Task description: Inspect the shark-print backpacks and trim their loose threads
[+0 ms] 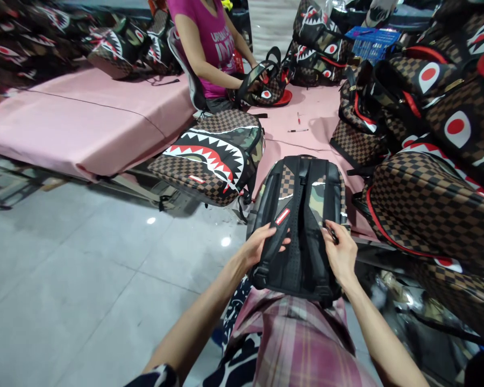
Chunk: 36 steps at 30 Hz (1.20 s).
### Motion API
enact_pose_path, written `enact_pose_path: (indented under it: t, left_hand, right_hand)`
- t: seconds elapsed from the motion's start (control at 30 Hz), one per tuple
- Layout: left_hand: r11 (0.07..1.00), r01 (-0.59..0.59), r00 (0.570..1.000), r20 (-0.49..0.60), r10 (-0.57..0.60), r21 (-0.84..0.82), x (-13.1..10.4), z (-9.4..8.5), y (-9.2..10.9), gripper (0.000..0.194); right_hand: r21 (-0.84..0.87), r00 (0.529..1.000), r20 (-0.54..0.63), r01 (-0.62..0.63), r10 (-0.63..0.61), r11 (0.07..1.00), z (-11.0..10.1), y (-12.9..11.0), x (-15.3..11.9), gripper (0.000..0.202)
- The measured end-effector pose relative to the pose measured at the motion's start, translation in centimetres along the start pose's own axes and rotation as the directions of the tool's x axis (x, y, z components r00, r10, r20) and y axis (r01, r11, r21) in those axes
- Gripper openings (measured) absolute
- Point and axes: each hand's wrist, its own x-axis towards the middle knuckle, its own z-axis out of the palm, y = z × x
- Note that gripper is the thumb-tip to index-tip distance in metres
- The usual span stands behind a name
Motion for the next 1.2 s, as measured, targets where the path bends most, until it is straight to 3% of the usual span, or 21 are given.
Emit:
enact_pose_path:
  t: [0.07,0.17,0.3,0.43,0.53,0.6,0.7,0.8,0.97,1.2]
  left_hand:
    - [0.998,0.009,1.0,-0.02,-0.01,-0.055,1.4,1.1,1.1,0.032]
    - [0.981,0.12,0.992,0.048,-0.114,-0.15,4.0,2.3,2.8,0.045]
    - [0.952,0.239,0.965,0.155,-0.211,-0.191,6.4,2.8,3.8,0.047]
    - [0.937,0.267,0.939,0.279,-0.201,-0.223,6.9,2.7,3.4,0.054]
    - [0.943,0.27,0.939,0.268,-0.215,-0.192,6.8,2.8,3.0,0.054]
    - [0.969,0.173,0.97,0.2,-0.137,-0.174,6.7,2.9,2.9,0.044]
    - [0.996,-0.027,0.998,0.058,0.032,-0.09,6.7,2.9,2.8,0.031]
    - [0.993,-0.115,0.993,0.005,0.115,-0.024,6.6,2.9,2.8,0.028]
    - [0.993,-0.116,0.993,-0.024,0.116,-0.008,6.5,3.4,3.0,0.026]
    - [0.995,-0.1,0.993,-0.064,0.098,-0.026,6.5,3.7,3.1,0.023]
  right_hand:
    - [0.018,0.999,0.014,0.05,-0.05,0.999,0.7,-1.3,1.0,0.028]
    - [0.086,0.999,0.036,0.029,-0.033,0.996,1.7,-2.5,2.4,0.028]
    - [0.341,0.973,0.205,-0.169,0.102,0.924,2.7,-2.9,3.3,0.027]
    - [0.464,0.949,0.259,-0.285,0.179,0.838,3.0,-2.5,3.1,0.026]
    - [0.435,0.938,0.291,-0.303,0.186,0.848,2.8,-2.1,2.8,0.027]
    - [0.387,0.934,0.313,-0.294,0.175,0.874,2.6,-2.1,2.7,0.027]
    - [0.235,0.942,0.298,-0.229,0.154,0.945,2.2,-2.4,2.5,0.03]
    - [-0.013,0.973,0.222,-0.059,0.06,0.998,1.7,-3.2,2.4,0.042]
    - [-0.211,0.971,0.135,0.224,-0.198,0.952,1.6,-3.9,2.1,0.025]
    - [-0.252,0.945,0.106,0.326,-0.308,0.911,2.6,-3.8,2.3,0.021]
